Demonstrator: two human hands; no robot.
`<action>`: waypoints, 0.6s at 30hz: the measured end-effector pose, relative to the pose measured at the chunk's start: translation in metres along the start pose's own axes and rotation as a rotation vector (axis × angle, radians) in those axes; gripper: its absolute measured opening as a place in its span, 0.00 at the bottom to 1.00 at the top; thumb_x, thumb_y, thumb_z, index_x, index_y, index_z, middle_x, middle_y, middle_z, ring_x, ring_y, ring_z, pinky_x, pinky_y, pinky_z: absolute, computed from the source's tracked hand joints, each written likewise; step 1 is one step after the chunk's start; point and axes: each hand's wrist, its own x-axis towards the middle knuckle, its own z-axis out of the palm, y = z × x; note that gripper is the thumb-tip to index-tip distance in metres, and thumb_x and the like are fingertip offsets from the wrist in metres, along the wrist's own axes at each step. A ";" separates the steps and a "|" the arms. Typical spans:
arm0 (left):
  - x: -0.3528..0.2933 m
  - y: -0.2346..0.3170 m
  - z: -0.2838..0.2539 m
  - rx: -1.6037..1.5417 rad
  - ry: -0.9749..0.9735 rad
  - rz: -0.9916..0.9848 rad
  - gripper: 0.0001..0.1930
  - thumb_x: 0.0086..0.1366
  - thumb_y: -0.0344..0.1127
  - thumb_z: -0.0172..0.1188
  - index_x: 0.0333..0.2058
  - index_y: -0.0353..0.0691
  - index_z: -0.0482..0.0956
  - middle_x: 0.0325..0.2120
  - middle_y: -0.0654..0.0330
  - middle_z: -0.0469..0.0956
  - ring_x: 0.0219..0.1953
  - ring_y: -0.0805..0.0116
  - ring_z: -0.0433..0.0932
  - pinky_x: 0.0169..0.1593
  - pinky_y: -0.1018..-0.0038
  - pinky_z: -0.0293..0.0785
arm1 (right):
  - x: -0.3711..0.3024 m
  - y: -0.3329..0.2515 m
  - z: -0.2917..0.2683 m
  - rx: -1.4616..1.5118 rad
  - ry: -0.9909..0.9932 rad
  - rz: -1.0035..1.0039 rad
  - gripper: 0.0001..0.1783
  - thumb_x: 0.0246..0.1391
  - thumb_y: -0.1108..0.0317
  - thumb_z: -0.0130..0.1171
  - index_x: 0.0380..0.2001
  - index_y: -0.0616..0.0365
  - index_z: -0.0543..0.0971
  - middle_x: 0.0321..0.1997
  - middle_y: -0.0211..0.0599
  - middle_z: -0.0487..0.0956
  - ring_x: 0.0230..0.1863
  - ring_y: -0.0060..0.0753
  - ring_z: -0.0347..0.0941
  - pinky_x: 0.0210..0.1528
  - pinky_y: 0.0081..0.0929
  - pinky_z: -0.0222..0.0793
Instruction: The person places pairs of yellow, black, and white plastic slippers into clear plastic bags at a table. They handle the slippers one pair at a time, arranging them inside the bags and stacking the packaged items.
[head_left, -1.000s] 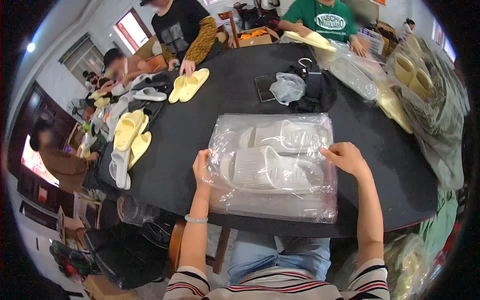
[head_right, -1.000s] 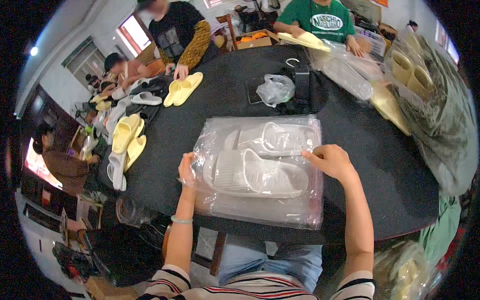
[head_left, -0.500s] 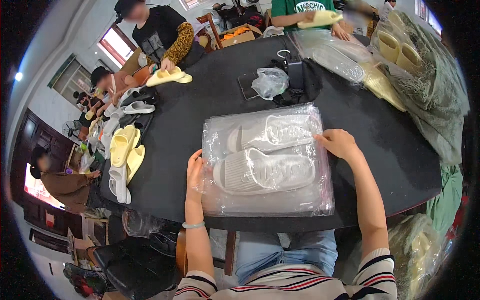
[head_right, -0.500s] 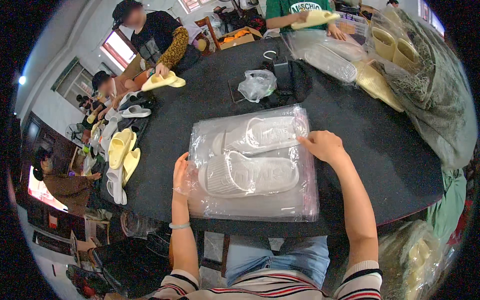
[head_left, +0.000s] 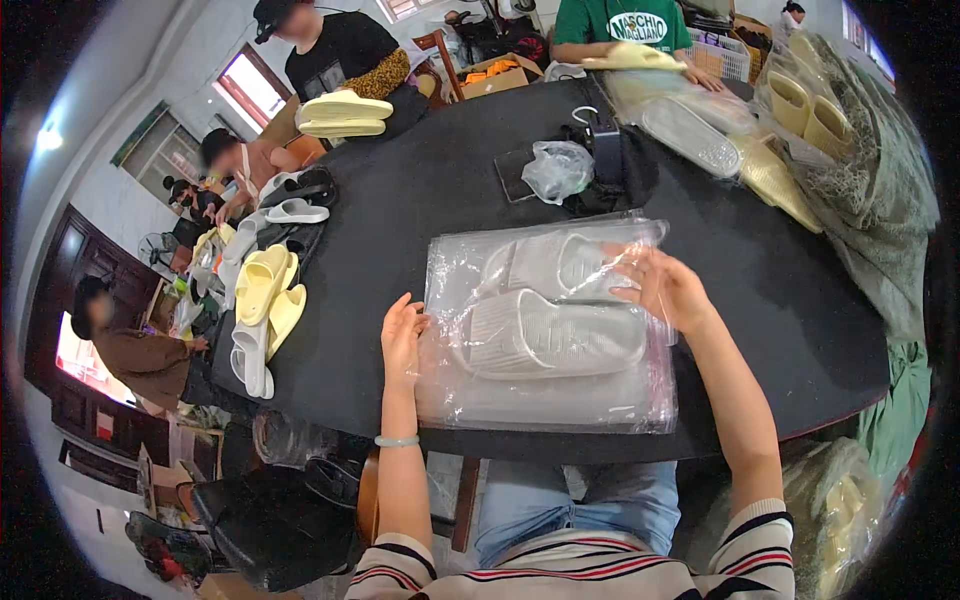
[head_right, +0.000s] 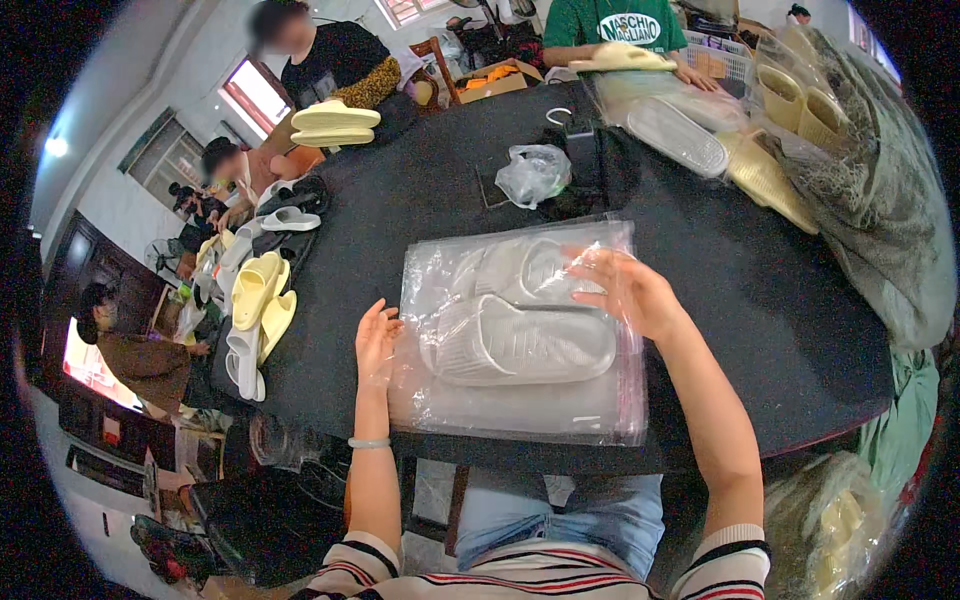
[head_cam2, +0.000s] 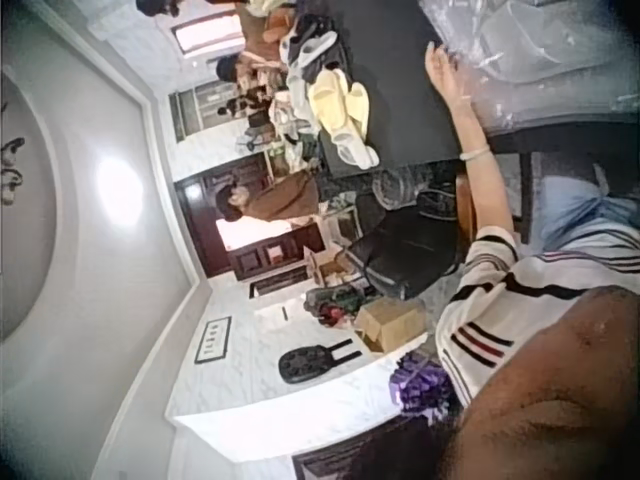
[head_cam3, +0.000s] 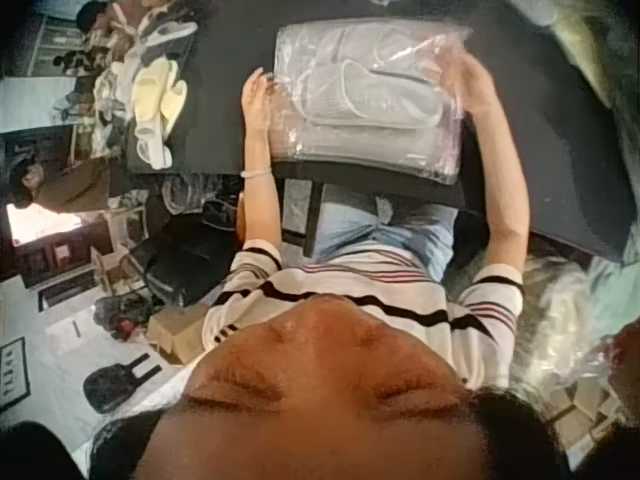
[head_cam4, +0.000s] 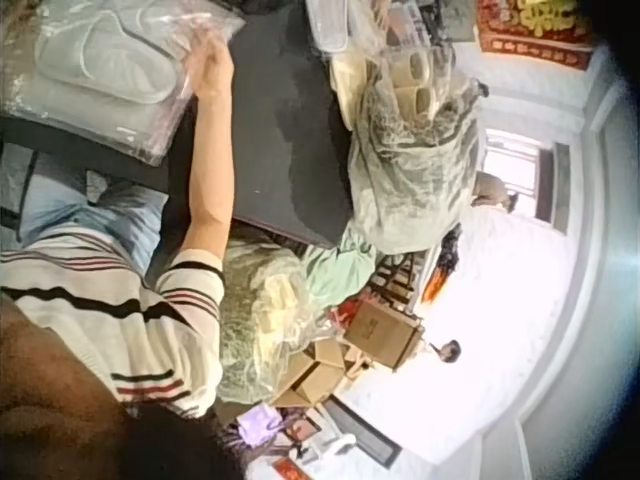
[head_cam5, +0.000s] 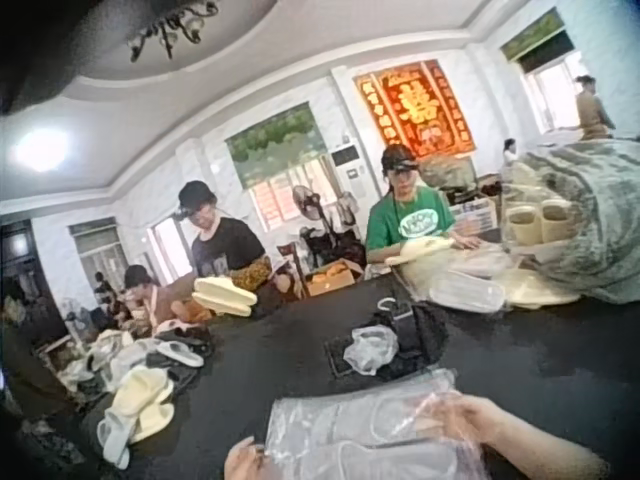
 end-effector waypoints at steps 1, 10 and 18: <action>-0.002 0.003 0.001 -0.045 0.012 -0.025 0.19 0.70 0.35 0.53 0.56 0.35 0.67 0.38 0.60 0.77 0.38 0.75 0.76 0.42 0.78 0.71 | 0.000 0.006 -0.007 -0.223 0.025 0.027 0.17 0.61 0.66 0.52 0.52 0.57 0.75 0.63 0.45 0.68 0.60 0.38 0.67 0.60 0.40 0.65; -0.081 0.083 0.011 0.748 -0.194 0.310 0.16 0.62 0.29 0.60 0.49 0.35 0.75 0.36 0.65 0.67 0.35 0.76 0.66 0.39 0.79 0.64 | -0.007 0.001 0.022 -0.889 -0.294 0.492 0.35 0.63 0.40 0.41 0.51 0.61 0.77 0.49 0.45 0.80 0.47 0.38 0.78 0.54 0.34 0.69; -0.106 0.068 -0.008 0.507 0.061 -0.076 0.23 0.65 0.28 0.57 0.58 0.35 0.66 0.21 0.69 0.67 0.22 0.80 0.63 0.29 0.83 0.63 | -0.027 -0.038 -0.017 -0.506 -0.499 0.328 0.35 0.53 0.42 0.57 0.43 0.71 0.80 0.49 0.53 0.79 0.51 0.44 0.76 0.49 0.33 0.71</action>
